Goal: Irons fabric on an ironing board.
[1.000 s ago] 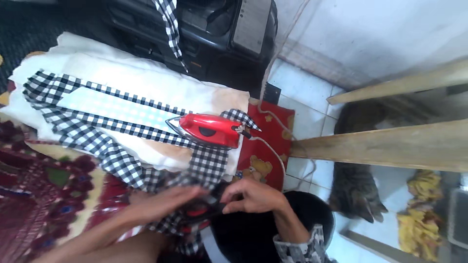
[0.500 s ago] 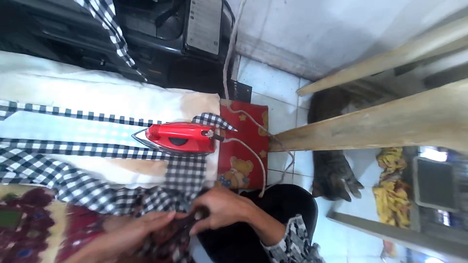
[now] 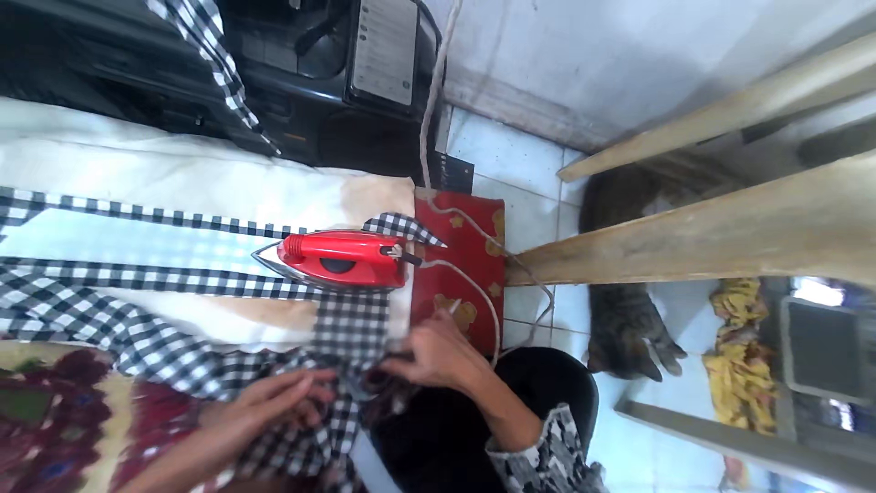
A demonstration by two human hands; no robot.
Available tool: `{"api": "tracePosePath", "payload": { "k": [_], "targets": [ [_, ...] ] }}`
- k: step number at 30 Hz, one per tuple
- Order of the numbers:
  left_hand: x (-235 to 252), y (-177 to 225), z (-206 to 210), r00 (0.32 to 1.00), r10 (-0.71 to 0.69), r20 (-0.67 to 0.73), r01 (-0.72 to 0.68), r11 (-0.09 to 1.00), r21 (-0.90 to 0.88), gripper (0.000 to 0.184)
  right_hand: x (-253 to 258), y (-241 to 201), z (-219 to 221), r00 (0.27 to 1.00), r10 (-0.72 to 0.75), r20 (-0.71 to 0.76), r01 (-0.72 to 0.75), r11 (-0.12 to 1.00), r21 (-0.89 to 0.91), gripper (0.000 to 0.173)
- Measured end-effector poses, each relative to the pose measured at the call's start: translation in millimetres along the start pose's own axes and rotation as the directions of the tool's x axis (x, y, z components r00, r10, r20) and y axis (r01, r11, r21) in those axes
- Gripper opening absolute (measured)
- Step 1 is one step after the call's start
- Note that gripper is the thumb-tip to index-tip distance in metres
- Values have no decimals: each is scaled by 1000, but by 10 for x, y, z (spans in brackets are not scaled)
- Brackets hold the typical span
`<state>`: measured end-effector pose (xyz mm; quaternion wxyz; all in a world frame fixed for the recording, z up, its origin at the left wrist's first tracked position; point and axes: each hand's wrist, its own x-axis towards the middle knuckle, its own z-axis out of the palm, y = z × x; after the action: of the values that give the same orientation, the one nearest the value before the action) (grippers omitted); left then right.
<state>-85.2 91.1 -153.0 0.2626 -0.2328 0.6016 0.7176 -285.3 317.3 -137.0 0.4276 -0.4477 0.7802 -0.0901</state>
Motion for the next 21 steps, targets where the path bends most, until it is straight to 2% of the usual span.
{"api": "tracePosePath", "payload": {
  "k": [3,6,9,12,15,17,18,19,21],
  "targets": [
    [-194,-46,-151,978,-12,-209,17,1000,22,33,33,105,-120,985,170,13,-168,982,-86,60],
    [-387,-118,-314,922,-16,-386,145,941,307,29,63,134,-219,956,293,28,-288,950,-120,50],
    [-509,-212,-420,916,-27,-401,280,759,588,41,61,133,-260,932,361,-3,-359,927,-109,32],
    [-521,-178,-439,924,-214,-317,381,594,708,36,33,152,-306,921,389,5,-387,918,-82,35],
    [-479,-24,-488,882,-281,-378,471,501,726,38,-37,141,-308,942,336,-7,-336,941,-31,41],
    [-474,169,-547,853,-228,-469,516,496,698,38,-143,92,-269,959,263,-106,-259,965,46,42],
    [-472,261,-578,842,-158,-515,518,499,694,38,-209,66,-228,954,208,-216,-192,977,93,41],
    [-463,339,-611,831,-74,-552,508,505,698,38,-257,53,-159,916,124,-382,-86,990,114,41],
    [-419,430,-681,798,137,-588,443,528,725,38,-253,-11,-70,725,-39,-688,129,988,80,37]
  ]
}}
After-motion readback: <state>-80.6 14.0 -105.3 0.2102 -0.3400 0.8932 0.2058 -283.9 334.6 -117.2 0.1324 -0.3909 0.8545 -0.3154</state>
